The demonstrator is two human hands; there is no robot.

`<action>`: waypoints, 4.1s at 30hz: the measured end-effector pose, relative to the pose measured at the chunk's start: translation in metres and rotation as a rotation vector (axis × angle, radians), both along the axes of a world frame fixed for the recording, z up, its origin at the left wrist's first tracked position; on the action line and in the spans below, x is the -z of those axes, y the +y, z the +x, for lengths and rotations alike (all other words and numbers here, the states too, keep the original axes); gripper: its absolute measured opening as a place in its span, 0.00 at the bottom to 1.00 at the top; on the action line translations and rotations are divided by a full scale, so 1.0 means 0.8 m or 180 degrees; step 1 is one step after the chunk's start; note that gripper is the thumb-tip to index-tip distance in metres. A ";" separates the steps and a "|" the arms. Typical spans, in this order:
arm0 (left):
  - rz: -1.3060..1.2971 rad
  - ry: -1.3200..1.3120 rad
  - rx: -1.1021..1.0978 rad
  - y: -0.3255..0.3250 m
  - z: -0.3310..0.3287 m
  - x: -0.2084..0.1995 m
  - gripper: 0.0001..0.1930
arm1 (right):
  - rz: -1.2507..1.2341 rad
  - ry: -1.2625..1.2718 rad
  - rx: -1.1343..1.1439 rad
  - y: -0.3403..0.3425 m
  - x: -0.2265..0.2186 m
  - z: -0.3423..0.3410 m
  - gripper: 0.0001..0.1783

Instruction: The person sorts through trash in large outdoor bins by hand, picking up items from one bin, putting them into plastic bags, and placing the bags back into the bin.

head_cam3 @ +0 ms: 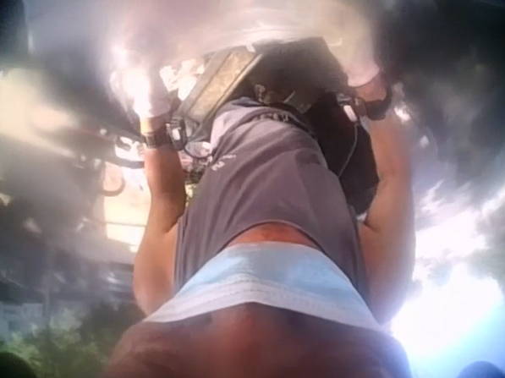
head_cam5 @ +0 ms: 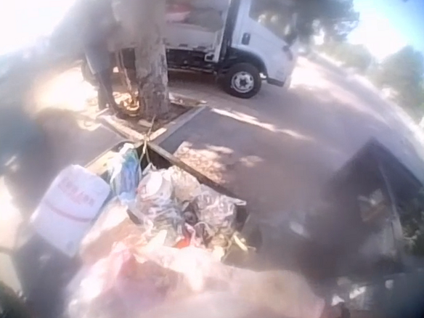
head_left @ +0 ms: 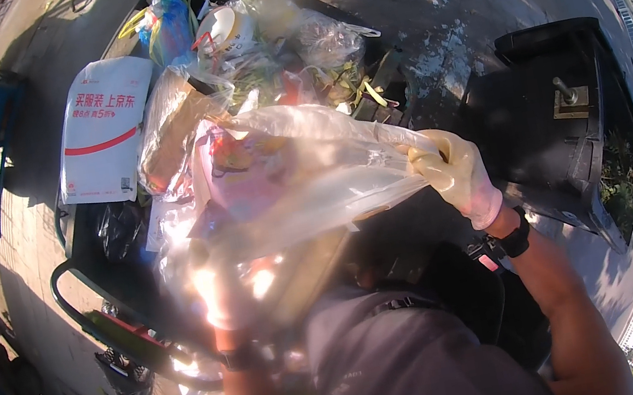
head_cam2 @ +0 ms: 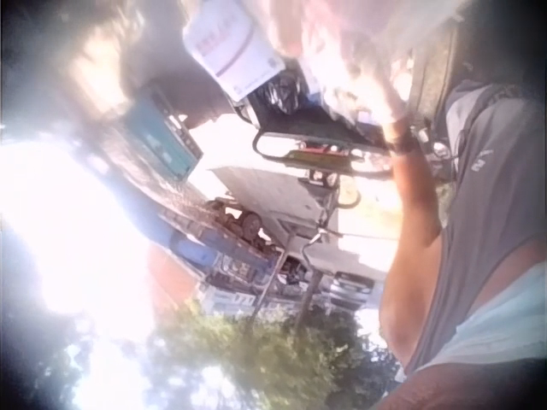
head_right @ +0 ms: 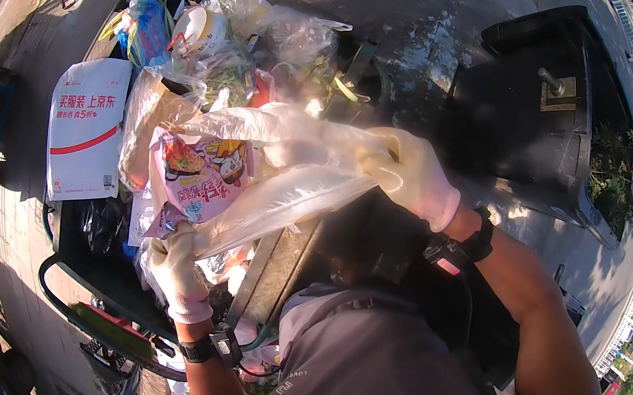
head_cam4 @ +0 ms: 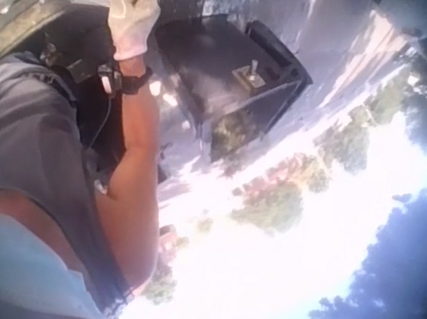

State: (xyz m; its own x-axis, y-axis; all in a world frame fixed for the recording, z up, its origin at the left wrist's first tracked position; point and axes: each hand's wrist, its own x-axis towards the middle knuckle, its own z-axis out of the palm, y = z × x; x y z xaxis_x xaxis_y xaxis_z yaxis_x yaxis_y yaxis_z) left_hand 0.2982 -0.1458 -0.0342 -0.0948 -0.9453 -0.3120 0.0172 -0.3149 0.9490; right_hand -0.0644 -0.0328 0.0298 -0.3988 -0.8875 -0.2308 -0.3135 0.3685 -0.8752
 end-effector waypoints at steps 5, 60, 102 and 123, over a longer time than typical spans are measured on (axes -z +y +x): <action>-0.1428 -0.1195 0.0768 0.021 -0.006 -0.039 0.07 | 0.0190 -0.0063 0.0152 0.035 -0.058 0.001 0.15; 0.0216 -0.2738 -0.1458 0.197 0.231 -0.097 0.16 | 0.0387 -0.0540 -0.2435 -0.020 -0.045 0.267 0.21; 0.0270 -0.2947 0.1687 0.096 0.132 -0.023 0.11 | 0.0659 -0.0364 -0.2935 -0.004 -0.041 0.267 0.21; 0.1328 -0.3580 0.0793 0.055 0.149 0.023 0.23 | 0.0853 -0.0620 -0.3025 -0.009 0.004 0.302 0.19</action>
State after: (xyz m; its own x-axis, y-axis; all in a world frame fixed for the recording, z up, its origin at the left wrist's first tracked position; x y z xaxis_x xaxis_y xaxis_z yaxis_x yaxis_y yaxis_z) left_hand 0.4176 -0.1015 -0.0528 0.2591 -0.7478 -0.6113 -0.8511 -0.4760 0.2216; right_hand 0.1771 -0.0398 0.0267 0.5138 -0.7273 -0.4551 -0.4399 0.2321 -0.8675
